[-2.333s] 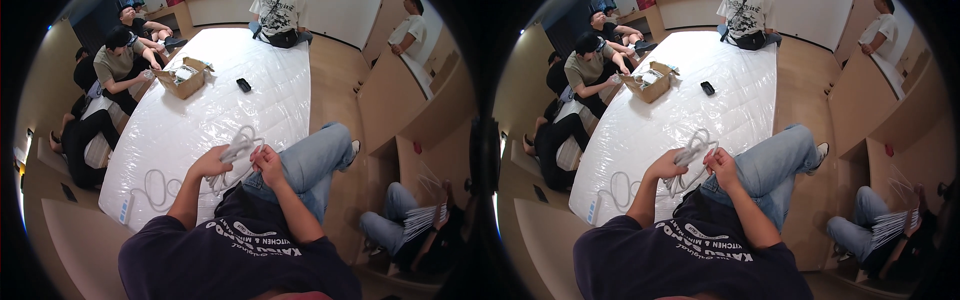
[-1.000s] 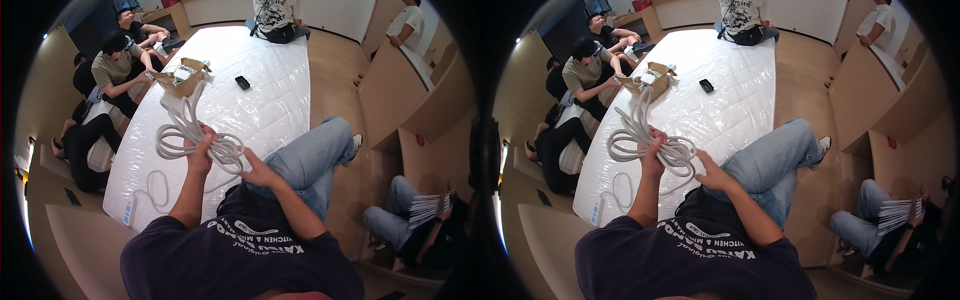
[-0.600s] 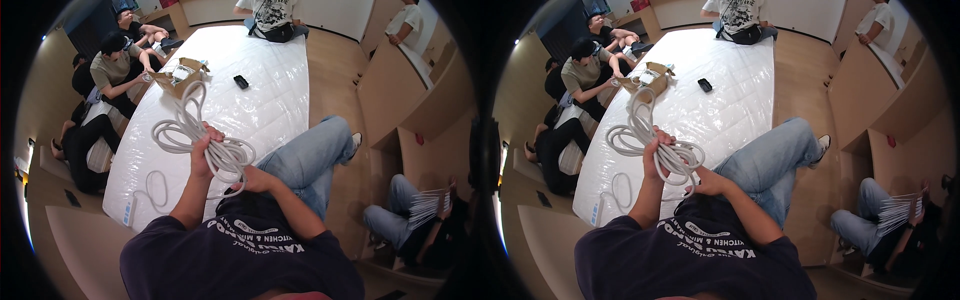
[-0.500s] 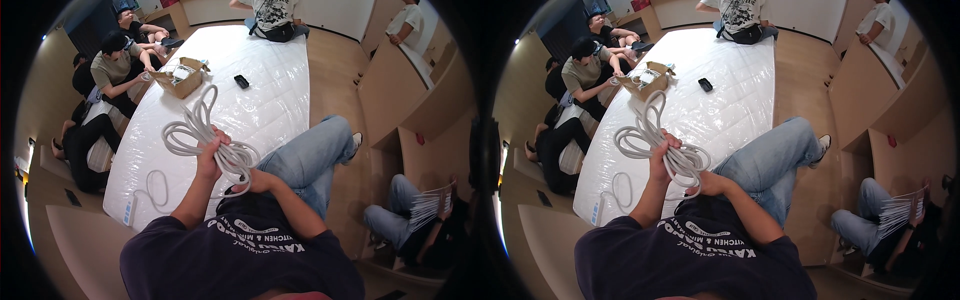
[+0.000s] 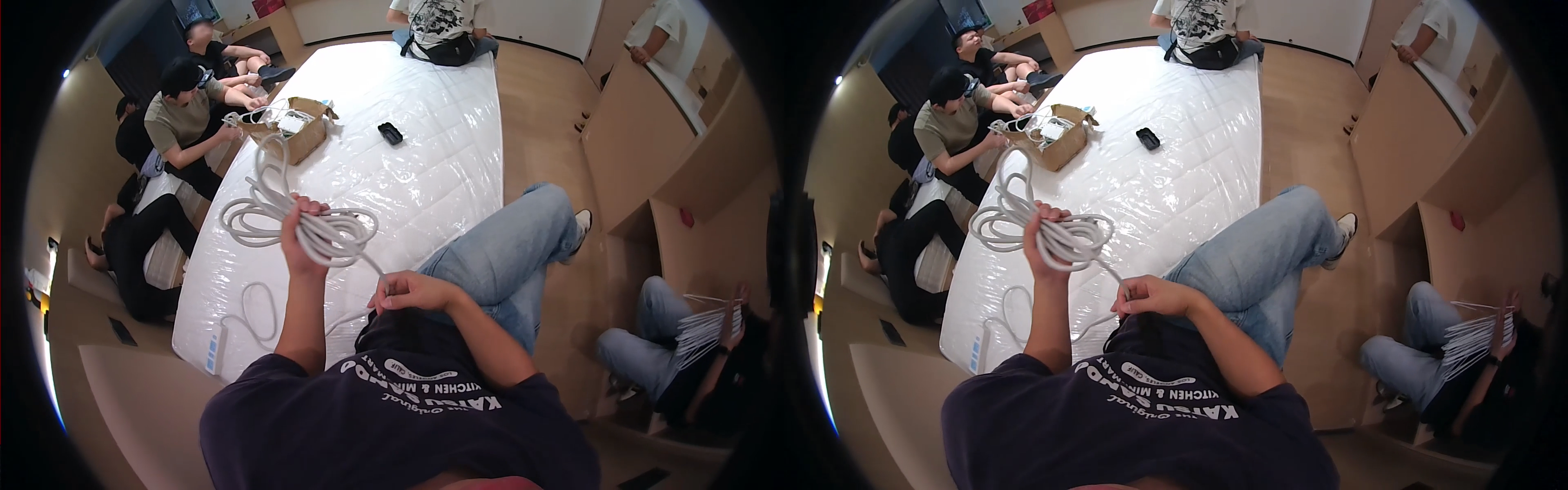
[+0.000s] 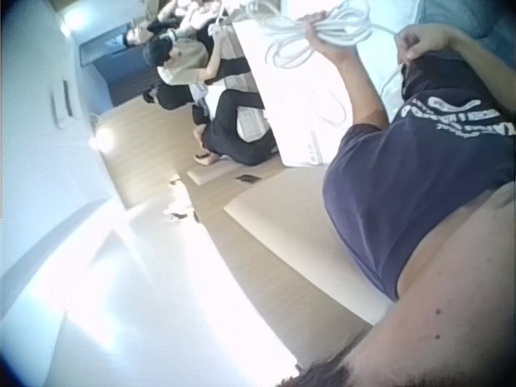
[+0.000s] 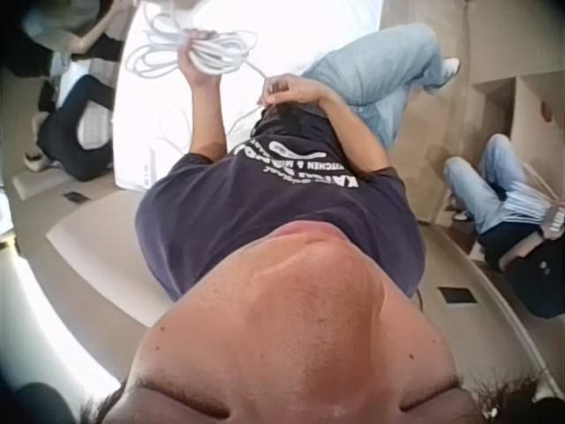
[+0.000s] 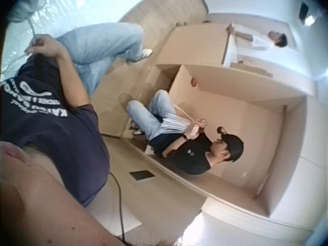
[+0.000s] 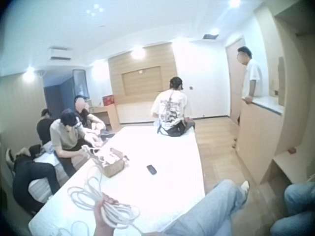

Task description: The person untangles a white power cable by hand. They pull the cord through loops and straighten it out.

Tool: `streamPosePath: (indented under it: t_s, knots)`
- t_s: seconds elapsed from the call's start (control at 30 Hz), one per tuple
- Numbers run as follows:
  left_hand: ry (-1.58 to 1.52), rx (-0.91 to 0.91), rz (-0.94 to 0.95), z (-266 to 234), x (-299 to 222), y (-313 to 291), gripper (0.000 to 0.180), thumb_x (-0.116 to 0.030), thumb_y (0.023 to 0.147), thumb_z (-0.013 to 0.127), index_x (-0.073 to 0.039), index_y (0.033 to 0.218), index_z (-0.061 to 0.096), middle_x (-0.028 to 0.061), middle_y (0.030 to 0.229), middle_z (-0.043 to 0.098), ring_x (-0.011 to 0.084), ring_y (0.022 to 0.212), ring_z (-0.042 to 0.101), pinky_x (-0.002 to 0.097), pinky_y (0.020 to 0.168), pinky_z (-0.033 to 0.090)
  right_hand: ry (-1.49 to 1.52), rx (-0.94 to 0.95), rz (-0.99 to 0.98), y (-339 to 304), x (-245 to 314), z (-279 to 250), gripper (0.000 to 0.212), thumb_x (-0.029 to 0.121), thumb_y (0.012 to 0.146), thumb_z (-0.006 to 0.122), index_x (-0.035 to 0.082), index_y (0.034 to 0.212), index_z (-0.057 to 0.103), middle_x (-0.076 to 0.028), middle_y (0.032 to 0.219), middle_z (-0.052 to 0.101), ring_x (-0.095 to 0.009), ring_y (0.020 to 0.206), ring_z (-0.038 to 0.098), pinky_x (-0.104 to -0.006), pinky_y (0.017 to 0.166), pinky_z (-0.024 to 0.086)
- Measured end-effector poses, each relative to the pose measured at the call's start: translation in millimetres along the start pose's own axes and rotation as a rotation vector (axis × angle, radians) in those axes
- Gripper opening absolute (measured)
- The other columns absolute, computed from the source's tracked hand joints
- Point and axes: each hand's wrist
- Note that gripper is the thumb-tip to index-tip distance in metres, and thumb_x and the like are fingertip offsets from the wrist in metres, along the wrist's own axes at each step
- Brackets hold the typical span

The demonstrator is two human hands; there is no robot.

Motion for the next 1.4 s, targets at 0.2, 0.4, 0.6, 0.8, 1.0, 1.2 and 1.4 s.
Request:
streamPosePath:
  t_s: [0.2,0.4,0.6,0.8,1.0,1.2,1.4]
  knots:
    - [-0.556,0.222,-0.203,11,-29,6,0.024,-0.012,0.089,0.052,-0.001,0.109,0.045,-0.0004,0.078,0.047,0.0093,0.073,0.050,0.0305,0.082,0.041,-0.090,-0.325,0.005,3,-10,-2,0.017,0.018,0.091,0.065,0.003,0.096,0.060,0.000,0.086,0.063,-0.005,0.083,0.054,-0.0220,0.074,0.043]
    - [0.132,0.239,-0.516,-3,-41,-8,0.041,-0.011,0.073,0.063,0.003,0.108,0.050,0.0028,0.067,0.049,0.0110,0.054,0.045,0.0262,0.056,0.037,-0.238,-0.693,-0.059,7,-21,-7,0.026,0.013,0.082,0.075,0.000,0.100,0.061,0.003,0.068,0.057,-0.004,0.065,0.050,-0.0226,0.059,0.043]
    - [1.245,0.448,-0.784,-14,-9,-3,0.030,-0.011,0.074,0.072,-0.001,0.099,0.060,0.0038,0.075,0.061,0.0130,0.068,0.059,0.0282,0.063,0.049,-0.218,-0.881,-0.072,13,-33,-10,0.028,0.000,0.082,0.068,-0.001,0.106,0.055,-0.003,0.082,0.062,-0.007,0.076,0.059,-0.0213,0.067,0.047]
    - [1.313,0.844,-0.690,-10,16,-11,0.049,-0.003,0.069,0.069,-0.003,0.117,0.057,0.0059,0.092,0.064,0.0155,0.082,0.061,0.0296,0.072,0.051,-0.171,-0.879,-0.343,14,-21,-8,0.036,-0.007,0.080,0.064,0.000,0.113,0.050,-0.006,0.097,0.064,-0.014,0.091,0.064,-0.0268,0.081,0.052]
    - [1.342,0.747,-0.507,-20,38,-29,0.043,-0.006,0.069,0.074,-0.004,0.108,0.058,0.0091,0.097,0.063,0.0184,0.088,0.060,0.0326,0.079,0.050,-0.078,-0.842,-0.338,7,-13,-8,0.037,-0.002,0.082,0.066,0.003,0.117,0.054,-0.006,0.102,0.065,-0.013,0.095,0.062,-0.0272,0.081,0.052]
    - [1.524,0.779,-0.105,-14,50,-41,0.038,-0.024,0.069,0.078,-0.011,0.102,0.064,0.0119,0.095,0.052,0.0326,0.097,0.047,0.0365,0.090,0.040,0.016,-0.656,-0.191,2,-2,-9,0.050,0.010,0.082,0.071,0.004,0.126,0.048,-0.005,0.108,0.063,-0.014,0.098,0.060,-0.0282,0.085,0.050]
    - [1.600,0.874,0.057,-9,50,-39,0.047,-0.023,0.071,0.077,-0.012,0.114,0.063,0.0138,0.112,0.058,0.0326,0.108,0.054,0.0415,0.097,0.040,-0.029,-0.572,-0.209,1,-28,-23,0.046,0.014,0.082,0.072,0.004,0.123,0.053,-0.007,0.111,0.062,-0.016,0.103,0.059,-0.0309,0.087,0.050]
Point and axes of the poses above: each hand's wrist, its own y-axis towards the middle knuckle, its own z-axis out of the palm, x = y × z
